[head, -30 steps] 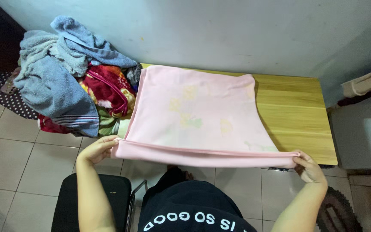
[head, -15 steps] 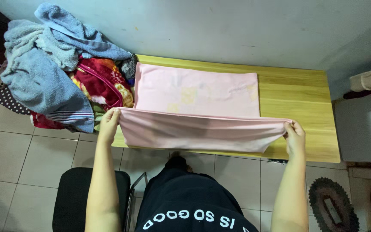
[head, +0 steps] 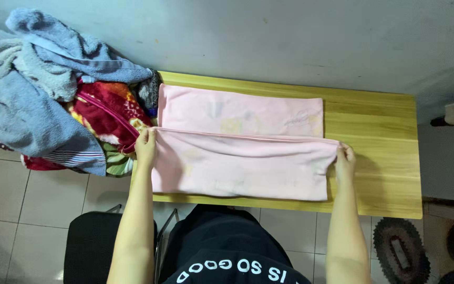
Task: The person folds a pink towel, a grey towel, and a red patterned towel on a wooden table. Each towel is unfolded, smoothed, and folded into a neat rectangle before being placed on a nearby chair.
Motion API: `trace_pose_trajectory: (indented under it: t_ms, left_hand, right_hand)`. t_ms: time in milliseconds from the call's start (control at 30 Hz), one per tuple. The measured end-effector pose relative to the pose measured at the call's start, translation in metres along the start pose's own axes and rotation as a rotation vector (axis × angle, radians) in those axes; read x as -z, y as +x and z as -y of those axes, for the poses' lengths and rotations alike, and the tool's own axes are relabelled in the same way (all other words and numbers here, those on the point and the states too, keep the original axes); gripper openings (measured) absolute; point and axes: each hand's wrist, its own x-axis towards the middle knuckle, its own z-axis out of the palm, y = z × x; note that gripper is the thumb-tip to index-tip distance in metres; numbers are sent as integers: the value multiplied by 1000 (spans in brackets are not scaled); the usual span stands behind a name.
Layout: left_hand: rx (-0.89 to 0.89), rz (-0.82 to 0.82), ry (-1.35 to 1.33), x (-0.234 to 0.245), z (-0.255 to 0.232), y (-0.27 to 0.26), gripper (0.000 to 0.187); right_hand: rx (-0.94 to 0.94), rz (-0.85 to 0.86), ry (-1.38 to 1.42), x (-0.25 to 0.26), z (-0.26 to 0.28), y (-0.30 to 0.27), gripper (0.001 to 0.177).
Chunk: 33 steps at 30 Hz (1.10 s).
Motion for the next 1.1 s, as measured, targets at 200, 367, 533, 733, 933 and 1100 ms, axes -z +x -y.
trace_pose_trajectory:
  t_ms: [200, 367, 533, 733, 933, 1100]
  left_hand:
    - [480, 163, 329, 6, 21, -4, 50]
    - [526, 384, 469, 37, 29, -15, 61]
    - [828, 621, 376, 68, 57, -39, 54]
    - [734, 498, -22, 82, 76, -80, 41]
    - [663, 317, -143, 89, 66, -117, 41]
    - [453, 314, 7, 90, 56, -141, 43]
  right_hand:
    - [-91, 24, -303, -8, -28, -25, 38]
    - [-414, 110, -539, 10, -43, -53, 42]
    - [-383, 223, -738, 38, -53, -75, 40]
    - [-262, 145, -378, 51, -58, -84, 25]
    - [-261, 225, 8, 61, -73, -98, 17]
    - [-249, 206, -33, 77, -92, -111, 17]
